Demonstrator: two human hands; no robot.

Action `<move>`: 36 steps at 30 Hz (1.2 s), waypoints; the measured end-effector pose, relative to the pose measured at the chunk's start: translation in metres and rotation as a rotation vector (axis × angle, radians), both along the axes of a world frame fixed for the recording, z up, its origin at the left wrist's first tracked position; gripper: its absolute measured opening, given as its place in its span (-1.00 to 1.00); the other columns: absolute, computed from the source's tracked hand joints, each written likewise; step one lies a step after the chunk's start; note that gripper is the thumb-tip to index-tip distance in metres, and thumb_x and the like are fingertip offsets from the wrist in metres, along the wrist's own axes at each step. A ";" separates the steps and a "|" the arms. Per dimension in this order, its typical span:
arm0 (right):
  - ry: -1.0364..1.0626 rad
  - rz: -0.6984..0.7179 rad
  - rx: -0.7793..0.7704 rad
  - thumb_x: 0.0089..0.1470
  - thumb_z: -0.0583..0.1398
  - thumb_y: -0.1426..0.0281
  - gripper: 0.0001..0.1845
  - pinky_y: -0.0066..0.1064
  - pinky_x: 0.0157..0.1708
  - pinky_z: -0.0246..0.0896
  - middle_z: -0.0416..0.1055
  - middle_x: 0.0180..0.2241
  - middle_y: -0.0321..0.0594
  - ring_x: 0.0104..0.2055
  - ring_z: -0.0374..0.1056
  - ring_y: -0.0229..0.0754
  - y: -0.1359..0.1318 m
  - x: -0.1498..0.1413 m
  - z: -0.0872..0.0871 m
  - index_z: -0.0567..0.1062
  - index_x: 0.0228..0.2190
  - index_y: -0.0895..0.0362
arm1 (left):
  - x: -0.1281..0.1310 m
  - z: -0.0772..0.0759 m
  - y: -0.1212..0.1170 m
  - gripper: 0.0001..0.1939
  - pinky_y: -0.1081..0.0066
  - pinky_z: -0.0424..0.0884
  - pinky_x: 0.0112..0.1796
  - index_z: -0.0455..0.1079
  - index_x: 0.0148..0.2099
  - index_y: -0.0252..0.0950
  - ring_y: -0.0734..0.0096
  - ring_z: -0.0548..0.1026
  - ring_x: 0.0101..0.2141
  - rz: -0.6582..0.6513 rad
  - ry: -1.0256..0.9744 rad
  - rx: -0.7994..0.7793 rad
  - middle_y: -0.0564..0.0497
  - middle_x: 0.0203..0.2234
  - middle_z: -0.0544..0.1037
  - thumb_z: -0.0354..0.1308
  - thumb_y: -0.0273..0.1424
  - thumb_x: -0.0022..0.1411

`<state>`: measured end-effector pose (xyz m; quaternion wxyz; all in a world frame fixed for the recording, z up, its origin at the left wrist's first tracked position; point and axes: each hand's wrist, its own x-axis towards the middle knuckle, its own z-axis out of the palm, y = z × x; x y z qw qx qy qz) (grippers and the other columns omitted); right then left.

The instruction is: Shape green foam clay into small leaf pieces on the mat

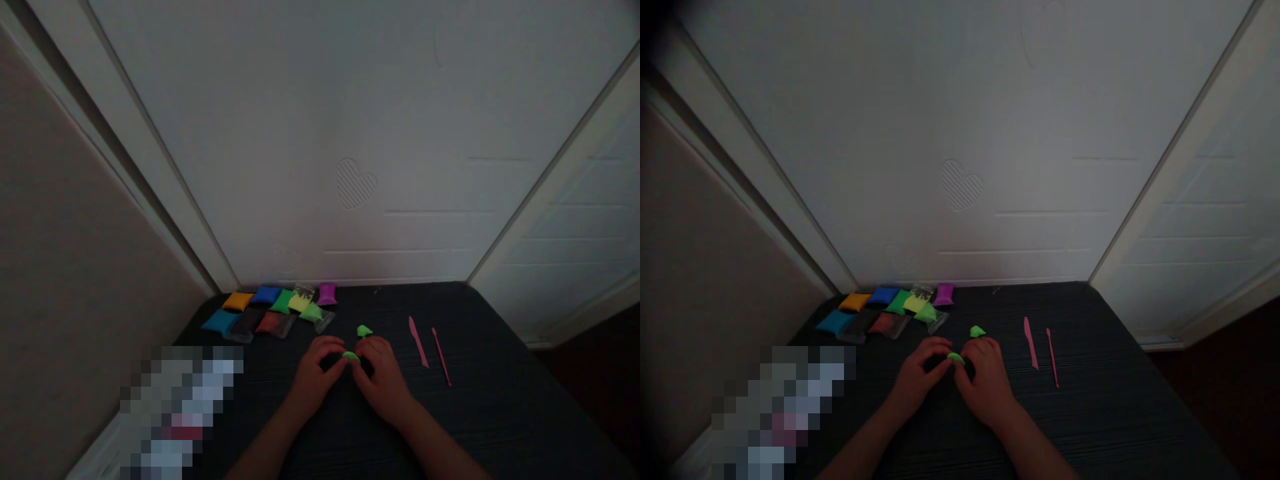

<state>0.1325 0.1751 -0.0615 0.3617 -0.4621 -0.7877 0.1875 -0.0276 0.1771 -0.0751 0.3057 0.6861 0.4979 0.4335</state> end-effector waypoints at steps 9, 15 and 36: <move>0.020 -0.011 -0.007 -0.01 0.07 0.50 -0.93 -0.26 -0.13 0.01 0.31 -0.40 -0.25 -0.27 0.21 -0.19 0.000 -0.003 -0.003 0.33 -0.44 0.11 | 0.002 0.005 -0.001 -0.88 0.31 0.30 -0.15 0.39 -0.35 -0.26 0.35 0.39 -0.21 0.059 -0.014 -0.029 -0.04 -0.28 0.41 0.11 -0.36 0.04; 0.011 -0.011 -0.005 -0.01 0.08 0.48 -0.95 -0.24 -0.12 0.01 0.32 -0.41 -0.27 -0.27 0.22 -0.19 0.003 -0.002 -0.005 0.33 -0.45 0.10 | 0.002 0.002 -0.001 -0.89 0.30 0.31 -0.15 0.38 -0.34 -0.26 0.35 0.38 -0.21 0.081 0.028 0.049 -0.04 -0.29 0.41 0.09 -0.38 0.05; 0.062 -0.008 0.059 0.00 0.09 0.42 -0.94 -0.22 -0.09 0.03 0.36 -0.40 -0.26 -0.26 0.26 -0.20 0.003 0.000 -0.008 0.36 -0.39 0.09 | 0.006 0.007 -0.008 -0.84 0.37 0.32 -0.21 0.36 -0.26 -0.25 0.40 0.40 -0.27 0.086 -0.008 -0.029 0.01 -0.33 0.44 0.04 -0.35 0.10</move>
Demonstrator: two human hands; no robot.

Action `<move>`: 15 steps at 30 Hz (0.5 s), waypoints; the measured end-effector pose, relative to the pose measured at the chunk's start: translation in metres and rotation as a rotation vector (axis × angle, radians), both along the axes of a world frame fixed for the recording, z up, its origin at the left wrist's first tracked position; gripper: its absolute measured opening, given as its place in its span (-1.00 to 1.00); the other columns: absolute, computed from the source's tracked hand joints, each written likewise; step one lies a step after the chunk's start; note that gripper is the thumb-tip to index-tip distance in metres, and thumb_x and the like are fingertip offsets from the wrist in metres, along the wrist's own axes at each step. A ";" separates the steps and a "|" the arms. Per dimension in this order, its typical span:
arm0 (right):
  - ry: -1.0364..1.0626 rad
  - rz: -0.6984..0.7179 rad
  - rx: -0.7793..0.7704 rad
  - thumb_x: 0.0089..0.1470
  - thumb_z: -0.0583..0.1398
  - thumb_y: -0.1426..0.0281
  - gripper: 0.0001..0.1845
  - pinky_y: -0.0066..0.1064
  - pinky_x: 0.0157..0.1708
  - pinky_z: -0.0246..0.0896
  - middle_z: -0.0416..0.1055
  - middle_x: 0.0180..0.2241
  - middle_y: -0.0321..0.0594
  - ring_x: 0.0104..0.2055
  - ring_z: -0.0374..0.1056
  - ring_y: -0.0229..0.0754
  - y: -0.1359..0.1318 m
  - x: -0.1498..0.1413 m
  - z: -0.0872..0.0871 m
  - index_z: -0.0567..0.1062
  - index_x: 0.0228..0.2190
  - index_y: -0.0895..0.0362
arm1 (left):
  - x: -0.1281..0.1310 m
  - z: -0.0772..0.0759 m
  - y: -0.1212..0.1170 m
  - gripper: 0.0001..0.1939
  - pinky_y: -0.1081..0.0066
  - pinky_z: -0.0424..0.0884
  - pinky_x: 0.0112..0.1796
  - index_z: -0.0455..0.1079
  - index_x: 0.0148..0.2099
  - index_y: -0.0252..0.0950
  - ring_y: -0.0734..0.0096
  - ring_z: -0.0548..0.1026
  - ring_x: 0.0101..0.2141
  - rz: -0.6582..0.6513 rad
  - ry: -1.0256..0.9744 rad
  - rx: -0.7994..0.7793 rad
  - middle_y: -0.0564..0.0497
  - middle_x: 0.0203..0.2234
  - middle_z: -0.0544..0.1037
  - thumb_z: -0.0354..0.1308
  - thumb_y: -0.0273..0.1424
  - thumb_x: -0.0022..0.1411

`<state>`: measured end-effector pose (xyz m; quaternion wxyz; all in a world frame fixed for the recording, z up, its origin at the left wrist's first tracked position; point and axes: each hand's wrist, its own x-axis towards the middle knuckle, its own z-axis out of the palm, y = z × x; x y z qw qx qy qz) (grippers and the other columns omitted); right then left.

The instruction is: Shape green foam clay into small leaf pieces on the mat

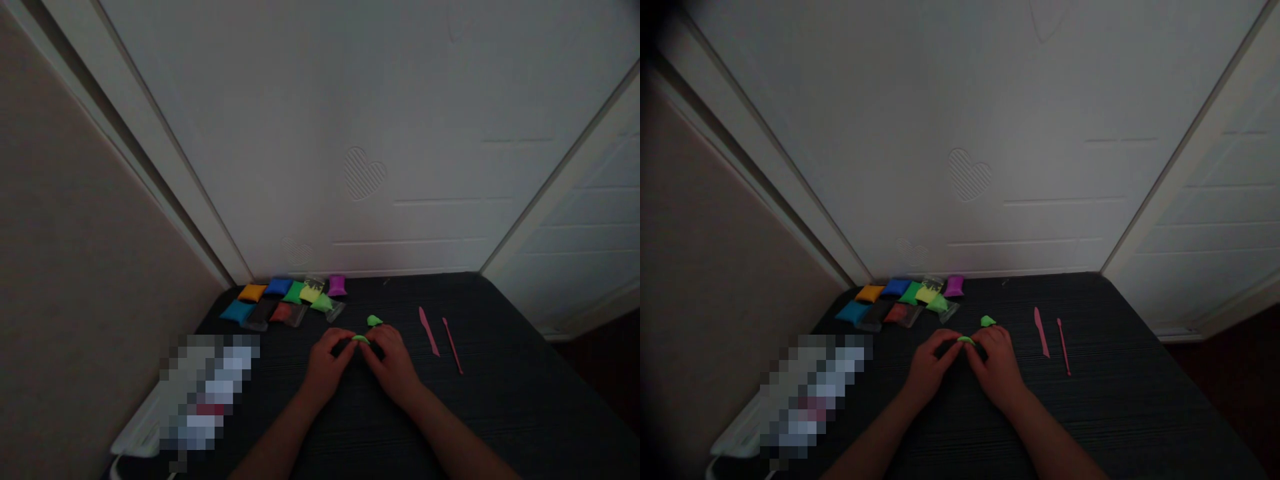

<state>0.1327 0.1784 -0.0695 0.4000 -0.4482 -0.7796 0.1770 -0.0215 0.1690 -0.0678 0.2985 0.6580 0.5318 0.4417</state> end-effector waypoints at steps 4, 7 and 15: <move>0.020 -0.014 -0.010 -0.01 0.10 0.43 -0.95 -0.21 -0.10 0.06 0.37 -0.41 -0.25 -0.27 0.27 -0.18 0.000 -0.001 0.000 0.38 -0.43 0.09 | 0.002 0.002 -0.002 -0.84 0.36 0.32 -0.21 0.37 -0.26 -0.25 0.39 0.41 -0.28 -0.001 -0.028 -0.003 0.01 -0.34 0.46 0.04 -0.35 0.09; 0.049 -0.043 -0.021 -0.01 0.10 0.43 -0.95 -0.21 -0.12 0.08 0.37 -0.40 -0.23 -0.27 0.27 -0.17 -0.002 -0.002 -0.001 0.37 -0.44 0.10 | 0.003 0.001 -0.003 -0.83 0.33 0.33 -0.22 0.38 -0.26 -0.25 0.37 0.41 -0.29 0.012 -0.053 -0.011 0.01 -0.35 0.47 0.05 -0.34 0.08; 0.109 -0.042 -0.133 0.04 0.06 0.39 -0.90 -0.30 -0.20 0.13 0.35 -0.40 -0.25 -0.28 0.26 -0.19 -0.002 -0.005 -0.001 0.37 -0.41 0.09 | 0.004 -0.010 0.001 -0.70 0.33 0.34 -0.20 0.33 -0.14 -0.27 0.35 0.44 -0.27 0.000 -0.258 -0.152 -0.04 -0.30 0.49 0.10 -0.33 0.04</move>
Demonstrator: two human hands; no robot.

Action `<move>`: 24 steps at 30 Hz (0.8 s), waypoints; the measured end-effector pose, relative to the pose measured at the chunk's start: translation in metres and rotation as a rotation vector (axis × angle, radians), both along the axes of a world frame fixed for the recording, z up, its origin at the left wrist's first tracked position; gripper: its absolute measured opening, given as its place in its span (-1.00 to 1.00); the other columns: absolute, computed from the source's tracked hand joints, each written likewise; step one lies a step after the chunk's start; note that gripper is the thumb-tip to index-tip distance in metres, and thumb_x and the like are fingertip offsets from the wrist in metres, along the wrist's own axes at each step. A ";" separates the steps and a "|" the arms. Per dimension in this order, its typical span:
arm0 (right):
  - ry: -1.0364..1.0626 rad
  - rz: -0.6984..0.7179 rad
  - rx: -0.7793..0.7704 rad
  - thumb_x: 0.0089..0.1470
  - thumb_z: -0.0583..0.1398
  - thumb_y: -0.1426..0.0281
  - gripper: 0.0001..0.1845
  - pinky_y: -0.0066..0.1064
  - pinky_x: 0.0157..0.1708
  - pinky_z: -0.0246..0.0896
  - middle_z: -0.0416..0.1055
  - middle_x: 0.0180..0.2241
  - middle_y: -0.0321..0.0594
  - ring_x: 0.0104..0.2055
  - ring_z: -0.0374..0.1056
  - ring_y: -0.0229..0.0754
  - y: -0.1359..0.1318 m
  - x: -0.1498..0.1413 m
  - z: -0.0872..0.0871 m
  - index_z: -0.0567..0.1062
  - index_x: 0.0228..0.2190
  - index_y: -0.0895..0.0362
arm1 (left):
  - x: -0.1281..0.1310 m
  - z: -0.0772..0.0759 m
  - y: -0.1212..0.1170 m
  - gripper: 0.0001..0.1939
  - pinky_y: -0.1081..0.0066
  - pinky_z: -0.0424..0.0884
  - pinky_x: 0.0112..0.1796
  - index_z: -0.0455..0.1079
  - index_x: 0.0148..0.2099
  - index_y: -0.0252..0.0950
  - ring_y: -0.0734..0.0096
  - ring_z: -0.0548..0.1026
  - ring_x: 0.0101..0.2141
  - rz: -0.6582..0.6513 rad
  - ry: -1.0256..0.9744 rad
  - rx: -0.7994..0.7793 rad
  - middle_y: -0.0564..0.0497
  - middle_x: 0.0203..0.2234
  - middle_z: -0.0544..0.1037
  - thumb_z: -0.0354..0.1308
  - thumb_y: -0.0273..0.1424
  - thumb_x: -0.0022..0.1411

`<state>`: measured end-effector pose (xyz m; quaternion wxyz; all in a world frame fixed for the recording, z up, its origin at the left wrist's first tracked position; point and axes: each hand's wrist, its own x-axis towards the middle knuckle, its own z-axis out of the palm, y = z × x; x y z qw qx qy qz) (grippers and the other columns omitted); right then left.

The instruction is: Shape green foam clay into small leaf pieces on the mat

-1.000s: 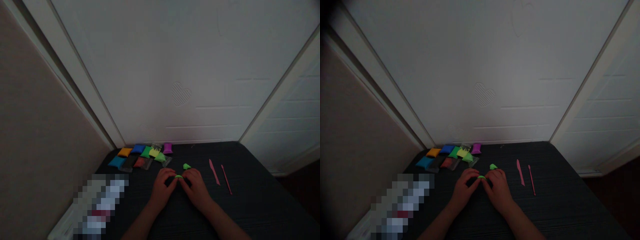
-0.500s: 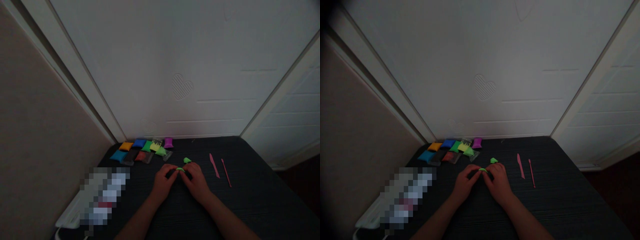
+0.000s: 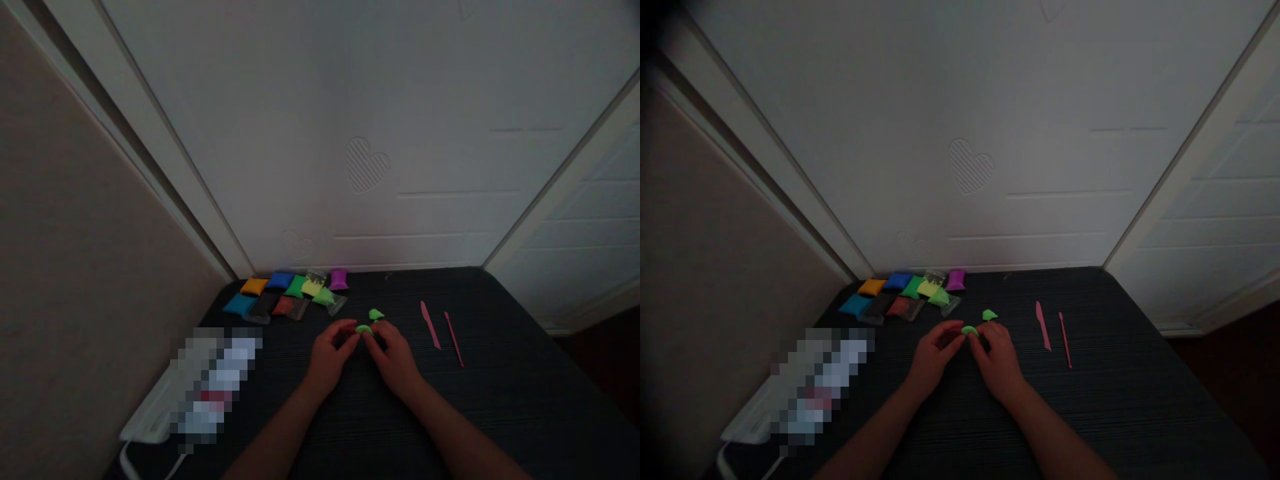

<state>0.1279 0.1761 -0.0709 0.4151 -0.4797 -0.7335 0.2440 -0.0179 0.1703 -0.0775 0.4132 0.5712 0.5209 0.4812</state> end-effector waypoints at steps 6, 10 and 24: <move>0.047 0.031 -0.006 0.06 0.03 0.38 -0.87 -0.34 -0.26 0.15 0.34 -0.42 -0.25 -0.32 0.26 -0.20 -0.002 0.000 0.000 0.37 -0.41 0.11 | 0.001 0.001 0.000 -0.72 0.33 0.35 -0.21 0.34 -0.17 -0.29 0.34 0.45 -0.28 0.016 -0.048 -0.012 -0.04 -0.32 0.49 0.12 -0.33 0.02; 0.045 0.046 -0.008 0.07 0.01 0.39 -0.85 -0.37 -0.30 0.16 0.34 -0.44 -0.25 -0.35 0.26 -0.22 -0.003 -0.001 0.002 0.36 -0.42 0.11 | 0.001 0.003 -0.001 -0.69 0.35 0.36 -0.24 0.32 -0.14 -0.29 0.36 0.44 -0.29 -0.019 -0.099 -0.037 -0.03 -0.33 0.48 0.13 -0.34 0.01; -0.096 0.050 0.009 -0.01 0.12 0.35 -0.92 -0.35 -0.28 0.13 0.33 -0.46 -0.28 -0.35 0.26 -0.21 0.000 0.004 0.002 0.35 -0.45 0.10 | 0.002 0.008 0.002 -0.76 0.33 0.35 -0.21 0.40 -0.27 -0.31 0.34 0.46 -0.30 -0.027 -0.159 -0.158 -0.01 -0.36 0.52 0.15 -0.32 -0.02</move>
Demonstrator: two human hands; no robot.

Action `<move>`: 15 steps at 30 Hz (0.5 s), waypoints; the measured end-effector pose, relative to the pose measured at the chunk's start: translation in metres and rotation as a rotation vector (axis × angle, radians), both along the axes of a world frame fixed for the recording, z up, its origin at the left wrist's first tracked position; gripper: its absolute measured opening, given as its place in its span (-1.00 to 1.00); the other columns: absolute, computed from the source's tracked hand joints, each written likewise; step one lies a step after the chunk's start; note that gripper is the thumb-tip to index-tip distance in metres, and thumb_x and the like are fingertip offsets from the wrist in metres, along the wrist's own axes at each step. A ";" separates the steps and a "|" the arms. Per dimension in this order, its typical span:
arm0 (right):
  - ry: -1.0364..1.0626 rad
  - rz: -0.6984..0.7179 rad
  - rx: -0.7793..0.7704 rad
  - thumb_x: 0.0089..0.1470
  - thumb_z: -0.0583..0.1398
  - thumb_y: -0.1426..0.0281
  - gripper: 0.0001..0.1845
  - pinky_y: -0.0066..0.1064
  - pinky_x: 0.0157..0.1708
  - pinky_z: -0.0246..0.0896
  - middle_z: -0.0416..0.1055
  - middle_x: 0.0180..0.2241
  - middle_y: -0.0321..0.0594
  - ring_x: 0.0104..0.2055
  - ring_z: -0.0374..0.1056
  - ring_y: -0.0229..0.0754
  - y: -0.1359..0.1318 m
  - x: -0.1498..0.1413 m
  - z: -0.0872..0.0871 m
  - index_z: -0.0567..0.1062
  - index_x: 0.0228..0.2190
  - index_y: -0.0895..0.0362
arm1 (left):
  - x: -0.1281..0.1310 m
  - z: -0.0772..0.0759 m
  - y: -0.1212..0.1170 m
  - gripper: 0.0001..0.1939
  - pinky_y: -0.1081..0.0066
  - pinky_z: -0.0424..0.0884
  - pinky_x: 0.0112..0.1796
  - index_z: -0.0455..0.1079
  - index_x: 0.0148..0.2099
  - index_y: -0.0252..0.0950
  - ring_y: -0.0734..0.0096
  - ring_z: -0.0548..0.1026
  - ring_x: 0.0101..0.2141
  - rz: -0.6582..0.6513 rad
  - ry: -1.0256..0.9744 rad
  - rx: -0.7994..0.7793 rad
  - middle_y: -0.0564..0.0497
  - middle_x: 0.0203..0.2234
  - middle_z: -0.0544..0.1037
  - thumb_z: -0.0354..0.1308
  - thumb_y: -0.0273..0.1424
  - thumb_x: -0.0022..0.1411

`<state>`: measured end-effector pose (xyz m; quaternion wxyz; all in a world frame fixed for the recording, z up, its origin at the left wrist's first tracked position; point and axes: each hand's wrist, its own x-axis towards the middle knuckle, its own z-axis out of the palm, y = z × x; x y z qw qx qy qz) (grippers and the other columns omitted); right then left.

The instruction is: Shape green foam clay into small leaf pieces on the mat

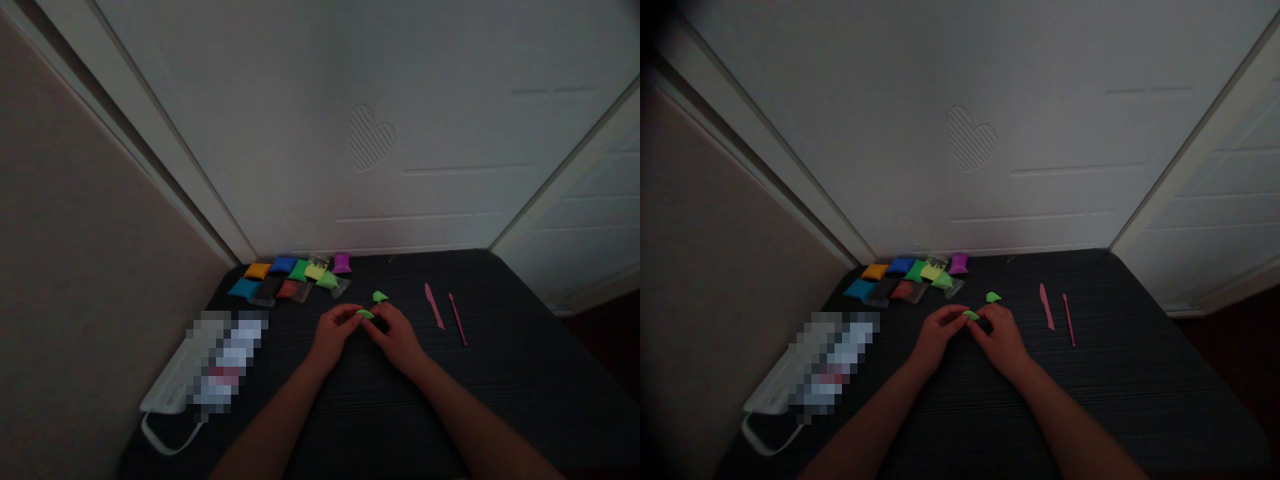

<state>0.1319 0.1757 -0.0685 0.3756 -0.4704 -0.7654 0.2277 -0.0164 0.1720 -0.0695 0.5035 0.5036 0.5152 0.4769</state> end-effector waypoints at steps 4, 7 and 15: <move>-0.047 -0.018 0.024 -0.01 0.11 0.36 -0.93 -0.35 -0.27 0.12 0.33 -0.46 -0.27 -0.34 0.26 -0.20 0.001 -0.001 -0.003 0.35 -0.46 0.10 | 0.001 -0.003 0.000 -0.77 0.31 0.35 -0.21 0.40 -0.29 -0.31 0.34 0.46 -0.31 -0.008 -0.018 0.013 -0.01 -0.37 0.52 0.16 -0.32 -0.03; -0.089 -0.039 0.051 0.00 0.10 0.36 -0.92 -0.32 -0.25 0.11 0.34 -0.46 -0.26 -0.33 0.27 -0.18 0.001 -0.002 -0.005 0.36 -0.46 0.10 | 0.001 -0.006 0.000 -0.76 0.32 0.36 -0.22 0.40 -0.28 -0.31 0.34 0.46 -0.32 0.010 0.003 0.029 -0.01 -0.37 0.52 0.15 -0.33 -0.03; -0.125 -0.046 0.078 0.00 0.10 0.37 -0.92 -0.26 -0.16 0.06 0.37 -0.41 -0.24 -0.28 0.27 -0.16 0.000 0.001 -0.003 0.36 -0.43 0.10 | 0.003 -0.005 0.000 -0.77 0.38 0.36 -0.24 0.40 -0.26 -0.29 0.38 0.46 -0.32 0.023 0.024 0.019 0.02 -0.37 0.51 0.15 -0.32 -0.02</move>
